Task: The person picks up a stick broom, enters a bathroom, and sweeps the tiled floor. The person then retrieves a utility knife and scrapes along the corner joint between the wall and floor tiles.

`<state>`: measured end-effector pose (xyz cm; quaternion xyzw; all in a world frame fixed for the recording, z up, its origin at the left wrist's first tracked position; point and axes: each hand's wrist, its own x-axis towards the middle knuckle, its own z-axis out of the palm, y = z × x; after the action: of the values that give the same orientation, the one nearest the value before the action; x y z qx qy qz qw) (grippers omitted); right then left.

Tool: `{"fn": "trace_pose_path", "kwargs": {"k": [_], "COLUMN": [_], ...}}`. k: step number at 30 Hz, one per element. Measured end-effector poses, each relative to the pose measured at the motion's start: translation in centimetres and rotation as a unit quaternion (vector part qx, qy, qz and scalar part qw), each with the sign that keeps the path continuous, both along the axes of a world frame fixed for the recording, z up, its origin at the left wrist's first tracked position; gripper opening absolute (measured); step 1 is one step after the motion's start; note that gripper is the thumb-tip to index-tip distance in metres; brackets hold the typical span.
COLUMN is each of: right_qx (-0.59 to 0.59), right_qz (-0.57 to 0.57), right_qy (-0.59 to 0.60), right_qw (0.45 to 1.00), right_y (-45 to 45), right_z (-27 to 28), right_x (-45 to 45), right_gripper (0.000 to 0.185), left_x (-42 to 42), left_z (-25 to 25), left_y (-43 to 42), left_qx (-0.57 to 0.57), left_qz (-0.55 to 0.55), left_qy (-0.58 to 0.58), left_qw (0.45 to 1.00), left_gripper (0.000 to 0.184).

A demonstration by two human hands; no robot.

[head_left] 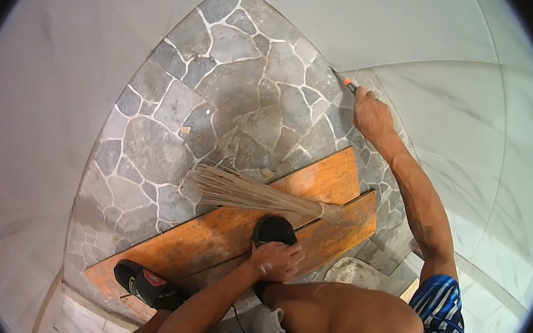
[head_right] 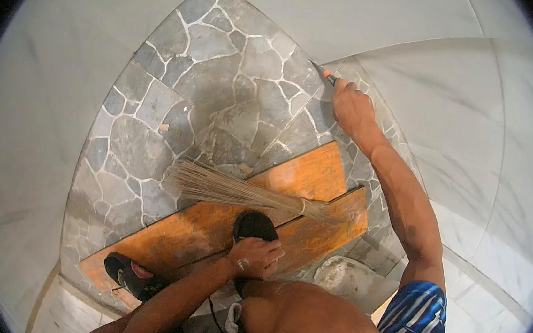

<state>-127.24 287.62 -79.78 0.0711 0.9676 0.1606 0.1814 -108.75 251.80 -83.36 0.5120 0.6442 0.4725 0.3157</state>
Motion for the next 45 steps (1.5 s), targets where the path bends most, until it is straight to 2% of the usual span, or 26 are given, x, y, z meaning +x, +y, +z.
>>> {"fn": "trace_pose_path", "kwargs": {"k": [4,7,10,11,14,17,20,22,27,30,32,33,36,42,45], "right_qx": [-0.035,-0.024,-0.06,-0.08,-0.062,-0.026,-0.031,-0.025,-0.053,-0.05,-0.048,-0.082,-0.117,-0.067,-0.085], "right_qz": [-0.013,0.002,-0.042,0.0,0.014,-0.051,-0.029,-0.065,-0.101,-0.089,-0.107,-0.062,-0.028,-0.128,-0.129], "right_qy": [-0.057,-0.2,-0.12,-0.082,-0.041,-0.075,-0.029,-0.044,-0.06,-0.073,-0.107,-0.054,0.044,0.027,0.035], "right_qw": [0.998,0.98,0.99,0.993,0.997,0.996,0.999,0.997,0.992,0.992,0.987,0.993,0.992,0.989,0.987], "right_y": [-1.2,0.2,-2.1,-0.5,0.1,-0.7,0.4,-0.4,-2.3,-0.4,-0.6,-0.6,-1.8,-2.1,-1.4], "right_z": [3.0,6.9,9.6,8.1,5.1,3.7,1.3,0.5,1.7,2.5,3.0,2.7,1.3,0.0,-0.9], "right_x": [-2.9,-4.4,-3.9,-3.1,-3.3,-3.2,-0.8,0.0,-1.5,1.0,2.6,3.4,2.4,-1.1,-1.0], "right_gripper": [0.017,0.02,0.021,0.021,0.022,0.015,0.012,0.012,0.016,0.021,0.021,0.024,0.025,0.022,0.023], "left_x": [-0.1,-0.5,0.4,0.3,0.3,0.1,0.1,0.0,0.0,0.5,-0.4,-0.4,0.3,0.1,0.0], "left_z": [-0.2,0.2,0.2,0.0,-0.4,-0.3,-0.2,-0.3,-0.5,-0.6,-0.2,0.2,-0.5,-0.3,0.3], "left_y": [0.1,-0.1,0.0,0.0,0.0,-0.1,0.1,0.2,0.0,-0.2,-0.1,-0.3,-0.2,0.1,0.1], "left_qx": [-0.008,-0.025,-0.02,-0.007,-0.004,0.006,0.007,0.002,-0.031,-0.012,-0.03,-0.041,0.009,-0.005,-0.036], "left_qz": [-0.013,-0.036,-0.034,-0.022,-0.008,0.005,-0.003,-0.01,-0.042,0.013,-0.021,-0.045,-0.001,-0.024,-0.033], "left_qy": [0.014,0.026,0.008,-0.003,-0.019,-0.005,-0.003,-0.003,-0.025,0.002,0.007,0.005,-0.007,0.009,0.0], "left_qw": [1.0,0.999,0.999,1.0,1.0,1.0,1.0,1.0,0.998,1.0,0.999,0.998,1.0,1.0,0.999], "left_gripper": [0.028,0.029,0.031,0.031,0.027,0.026,0.026,0.025,0.027,0.027,0.027,0.027,0.027,0.029,0.022]}}
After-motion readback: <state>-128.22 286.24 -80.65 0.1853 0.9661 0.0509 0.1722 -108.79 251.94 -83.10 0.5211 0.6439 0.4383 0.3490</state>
